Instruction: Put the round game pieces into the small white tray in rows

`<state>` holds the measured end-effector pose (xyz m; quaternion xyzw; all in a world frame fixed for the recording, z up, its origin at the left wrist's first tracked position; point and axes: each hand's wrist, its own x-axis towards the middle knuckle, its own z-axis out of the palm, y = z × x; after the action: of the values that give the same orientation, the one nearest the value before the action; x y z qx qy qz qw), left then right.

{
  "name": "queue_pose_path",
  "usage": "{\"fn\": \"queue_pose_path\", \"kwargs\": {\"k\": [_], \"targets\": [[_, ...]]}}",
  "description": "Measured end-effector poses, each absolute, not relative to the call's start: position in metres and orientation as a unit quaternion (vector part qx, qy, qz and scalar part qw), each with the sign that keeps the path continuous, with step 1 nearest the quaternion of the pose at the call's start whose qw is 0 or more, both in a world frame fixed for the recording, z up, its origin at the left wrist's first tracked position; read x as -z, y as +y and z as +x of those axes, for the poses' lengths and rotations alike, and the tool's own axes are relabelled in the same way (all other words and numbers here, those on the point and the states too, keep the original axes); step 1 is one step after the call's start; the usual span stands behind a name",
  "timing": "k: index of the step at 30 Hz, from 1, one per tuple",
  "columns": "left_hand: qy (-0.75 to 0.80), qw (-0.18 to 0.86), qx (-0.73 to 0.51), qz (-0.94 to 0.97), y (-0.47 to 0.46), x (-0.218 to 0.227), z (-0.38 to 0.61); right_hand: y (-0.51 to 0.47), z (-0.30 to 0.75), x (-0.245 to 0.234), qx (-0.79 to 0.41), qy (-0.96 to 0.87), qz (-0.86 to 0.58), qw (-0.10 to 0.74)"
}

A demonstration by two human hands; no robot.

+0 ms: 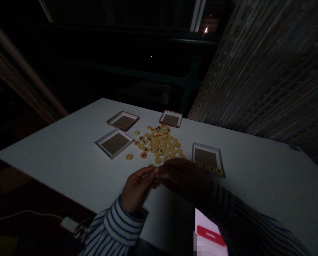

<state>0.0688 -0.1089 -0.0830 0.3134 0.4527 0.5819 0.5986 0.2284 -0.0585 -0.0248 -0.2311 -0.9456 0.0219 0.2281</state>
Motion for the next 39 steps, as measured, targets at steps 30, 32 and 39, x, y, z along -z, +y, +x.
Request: {"fn": "queue_pose_path", "kwargs": {"k": [30, 32, 39], "targets": [[0.585, 0.026, -0.405, 0.702, -0.106, 0.099, 0.021, -0.047, 0.222, 0.041, 0.048, -0.957, -0.286, 0.012], [0.587, 0.018, -0.393, 0.708, -0.106, 0.101, 0.021, -0.046, 0.219, 0.039, 0.057, -0.957, -0.286, 0.006], [0.607, 0.042, -0.344, 0.716, -0.106, 0.106, 0.022, -0.044, 0.214, 0.046, 0.077, -0.958, -0.276, 0.001]]}}
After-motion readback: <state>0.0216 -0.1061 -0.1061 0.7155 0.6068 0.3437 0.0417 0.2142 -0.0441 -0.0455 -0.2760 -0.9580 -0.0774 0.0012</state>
